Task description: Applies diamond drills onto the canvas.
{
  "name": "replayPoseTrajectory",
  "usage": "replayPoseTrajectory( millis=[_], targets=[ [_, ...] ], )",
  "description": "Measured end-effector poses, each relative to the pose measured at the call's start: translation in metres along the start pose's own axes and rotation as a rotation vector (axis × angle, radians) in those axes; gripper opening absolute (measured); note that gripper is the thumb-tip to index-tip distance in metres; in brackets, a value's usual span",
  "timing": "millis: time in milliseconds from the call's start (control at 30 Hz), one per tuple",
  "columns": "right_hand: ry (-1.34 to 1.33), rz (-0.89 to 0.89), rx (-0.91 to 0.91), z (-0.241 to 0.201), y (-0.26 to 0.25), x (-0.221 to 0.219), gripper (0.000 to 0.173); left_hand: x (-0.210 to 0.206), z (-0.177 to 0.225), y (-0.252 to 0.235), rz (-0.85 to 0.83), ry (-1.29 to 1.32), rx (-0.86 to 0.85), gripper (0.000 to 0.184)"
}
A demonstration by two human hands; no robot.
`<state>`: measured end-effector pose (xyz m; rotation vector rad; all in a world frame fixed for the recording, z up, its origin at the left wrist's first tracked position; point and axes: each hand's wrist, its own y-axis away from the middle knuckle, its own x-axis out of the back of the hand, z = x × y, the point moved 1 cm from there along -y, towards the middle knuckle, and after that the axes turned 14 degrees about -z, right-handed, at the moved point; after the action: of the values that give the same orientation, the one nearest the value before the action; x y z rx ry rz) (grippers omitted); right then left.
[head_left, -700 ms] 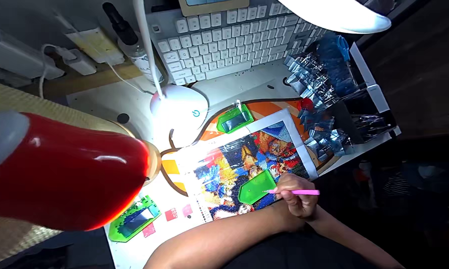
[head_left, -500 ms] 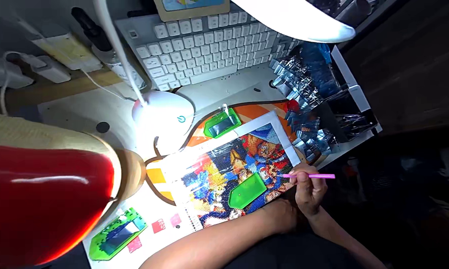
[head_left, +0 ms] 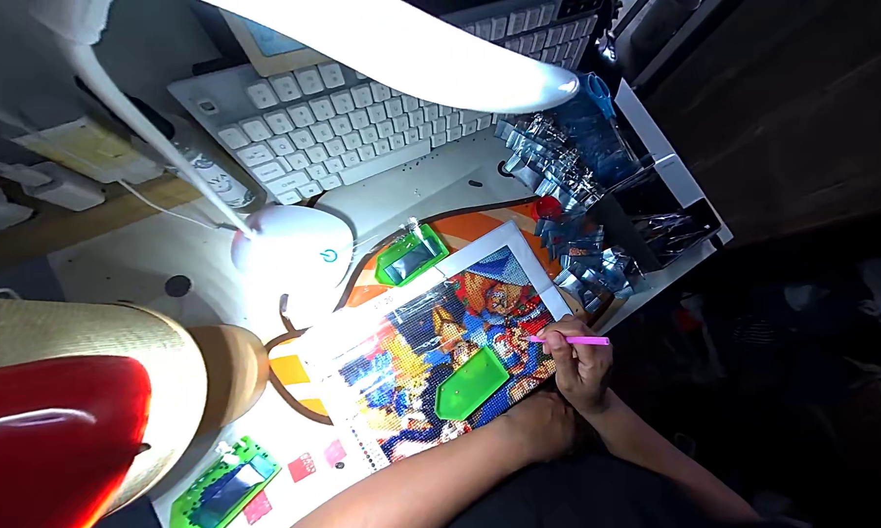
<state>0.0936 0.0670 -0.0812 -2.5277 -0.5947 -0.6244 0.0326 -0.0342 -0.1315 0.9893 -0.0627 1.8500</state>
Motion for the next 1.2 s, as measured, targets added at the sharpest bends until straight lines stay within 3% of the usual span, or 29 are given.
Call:
replayPoseTrajectory(
  millis=[467,633,733,833,900,967,1033,1133,1200],
  targets=[
    [0.285,-0.137,0.007,-0.017,-0.009,-0.007,0.028,0.002,0.001,0.006,0.016,-0.017,0.008,0.042],
    [-0.039,-0.015,-0.115,-0.016,-0.014,0.019,0.028,0.0,-0.007,0.002,-0.056,0.057,0.002,0.057],
    [-0.196,0.154,-0.11,-0.022,-0.01,0.04,0.023,0.013,-0.009,0.014,-0.097,0.101,0.027,0.053],
    [-0.198,0.134,-0.081,-0.031,-0.001,0.038,0.023,0.012,-0.009,0.011,-0.101,0.111,0.026,0.051],
    [-0.158,0.025,-0.051,-0.037,0.004,0.025,0.025,-0.012,-0.013,-0.004,-0.02,0.085,0.015,0.047],
    [-0.165,-0.082,0.014,-0.037,0.007,0.006,0.026,-0.044,-0.02,-0.021,0.174,0.064,-0.046,0.036],
    [-0.155,-0.169,0.079,-0.035,0.006,-0.011,0.027,-0.009,-0.005,0.002,0.15,0.048,-0.06,0.029],
    [-0.074,-0.229,0.164,-0.036,-0.002,-0.027,0.031,0.096,0.045,0.043,-0.025,0.164,-0.019,0.027],
    [-0.043,-0.247,0.191,-0.038,-0.009,-0.033,0.032,0.117,0.053,0.051,-0.068,0.224,-0.087,0.024]
  ],
)
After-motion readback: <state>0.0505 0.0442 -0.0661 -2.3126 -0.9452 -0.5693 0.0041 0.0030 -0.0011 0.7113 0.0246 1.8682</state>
